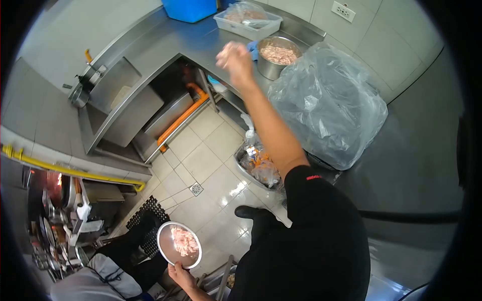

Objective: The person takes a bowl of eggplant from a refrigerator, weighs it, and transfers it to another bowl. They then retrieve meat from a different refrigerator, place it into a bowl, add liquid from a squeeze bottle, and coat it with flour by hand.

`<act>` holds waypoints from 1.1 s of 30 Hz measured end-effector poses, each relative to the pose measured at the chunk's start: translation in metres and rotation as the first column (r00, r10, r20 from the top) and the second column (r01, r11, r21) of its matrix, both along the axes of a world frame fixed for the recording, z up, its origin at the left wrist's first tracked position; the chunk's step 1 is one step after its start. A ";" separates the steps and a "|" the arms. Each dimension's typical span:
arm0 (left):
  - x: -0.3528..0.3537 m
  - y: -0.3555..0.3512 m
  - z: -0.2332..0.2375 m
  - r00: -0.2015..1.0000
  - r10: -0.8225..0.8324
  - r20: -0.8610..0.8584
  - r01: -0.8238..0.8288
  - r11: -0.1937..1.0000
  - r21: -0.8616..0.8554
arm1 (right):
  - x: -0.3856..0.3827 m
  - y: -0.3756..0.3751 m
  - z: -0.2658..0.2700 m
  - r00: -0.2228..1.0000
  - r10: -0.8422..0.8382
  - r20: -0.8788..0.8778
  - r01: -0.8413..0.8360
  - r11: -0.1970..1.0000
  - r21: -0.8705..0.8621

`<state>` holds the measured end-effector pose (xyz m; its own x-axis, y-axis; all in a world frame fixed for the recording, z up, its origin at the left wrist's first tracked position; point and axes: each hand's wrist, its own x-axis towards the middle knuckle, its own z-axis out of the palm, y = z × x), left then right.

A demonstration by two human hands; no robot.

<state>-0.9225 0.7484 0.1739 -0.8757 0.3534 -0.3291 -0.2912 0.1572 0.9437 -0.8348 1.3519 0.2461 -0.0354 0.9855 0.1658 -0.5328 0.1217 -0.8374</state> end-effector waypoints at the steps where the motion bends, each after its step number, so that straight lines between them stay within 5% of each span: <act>1: -0.002 0.009 0.003 0.999 -0.024 0.026 0.024 1.000 -0.010 | 0.015 0.032 0.004 0.984 -0.137 0.112 0.132 0.990 0.046; 3: -0.006 0.033 0.003 0.996 -0.051 0.071 0.054 0.998 -0.041 | 0.051 0.096 0.007 0.659 -0.585 0.472 0.433 0.809 0.399; 5: -0.010 0.037 -0.008 0.994 -0.041 0.099 0.046 0.997 -0.057 | 0.079 0.115 0.018 0.235 -0.898 0.371 0.540 0.438 0.718; 7: -0.014 0.037 -0.015 0.996 -0.033 0.086 0.042 0.993 -0.113 | 0.117 0.153 -0.019 0.090 -0.822 0.562 0.252 0.565 0.786; 8: -0.015 0.034 -0.009 0.997 -0.068 0.043 0.076 0.963 -0.259 | 0.142 0.206 -0.066 -0.182 -0.532 0.827 0.042 0.836 0.547; 10: -0.013 0.036 -0.007 1.000 0.000 0.028 0.005 0.980 -0.200 | 0.153 0.193 -0.064 -0.266 -0.244 0.933 0.207 0.930 0.302; 11: -0.013 0.031 -0.008 1.000 0.012 -0.004 -0.012 0.956 -0.293 | 0.147 0.187 -0.060 -0.283 -0.403 0.870 0.178 0.870 0.461; 13: -0.017 0.022 0.005 0.993 0.035 -0.109 -0.078 0.904 -0.419 | 0.129 0.192 -0.052 -0.148 -0.786 0.600 0.017 0.605 0.796; 15: -0.018 0.002 0.010 0.973 0.216 -0.078 -0.229 0.916 -0.330 | 0.073 0.166 -0.050 0.260 -0.653 0.712 0.011 0.739 0.674; 16: -0.014 -0.013 -0.002 0.959 0.270 -0.085 -0.283 0.915 -0.289 | 0.043 0.148 -0.055 0.294 -0.519 0.803 -0.095 0.820 0.565; 17: -0.009 -0.016 0.012 0.957 0.267 -0.113 -0.289 0.899 -0.330 | 0.001 0.128 -0.072 0.595 -0.230 0.770 -0.246 0.860 0.448; 18: -0.003 -0.033 -0.001 0.933 0.277 -0.230 -0.346 0.867 -0.358 | -0.046 0.075 -0.070 0.813 0.174 0.556 -0.378 0.883 0.276; 19: 0.007 -0.039 0.013 0.912 0.383 -0.145 -0.410 0.859 -0.307 | -0.085 0.005 -0.050 0.740 0.272 0.615 -0.455 0.876 0.161; 20: 0.022 -0.043 0.015 0.842 0.511 -0.174 -0.538 0.819 -0.197 | -0.115 -0.025 -0.061 0.648 0.395 0.652 -0.689 0.669 0.279; 21: 0.037 -0.046 0.025 0.796 0.587 -0.148 -0.605 0.764 -0.224 | -0.150 -0.067 -0.073 0.629 0.464 0.624 -0.735 0.616 0.283; 24: 0.053 0.016 0.017 0.602 0.781 -0.164 -0.797 0.575 -0.185 | -0.259 -0.101 -0.128 0.268 0.825 0.498 -0.951 0.309 0.000; 27: 0.072 0.064 0.008 0.372 0.907 -0.197 -0.925 0.344 -0.163 | -0.276 -0.182 -0.056 -0.031 0.696 0.718 -0.995 -0.093 0.047; 30: 0.070 0.055 -0.041 0.221 0.954 -0.200 -0.973 0.204 -0.103 | -0.269 -0.268 -0.015 -0.372 0.537 0.757 -0.815 -0.579 0.011; 33: 0.074 0.048 -0.034 0.071 0.969 -0.238 -0.984 0.028 -0.177 | -0.254 -0.337 -0.020 -0.614 0.442 0.654 -0.597 -0.802 -0.019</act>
<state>-0.8487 0.7960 0.1395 -0.3552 -0.9195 -0.1682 -0.3309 -0.0447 0.9426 -1.0891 1.0149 0.2266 -0.4814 -0.8725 0.0834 -0.1771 0.0036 -0.9842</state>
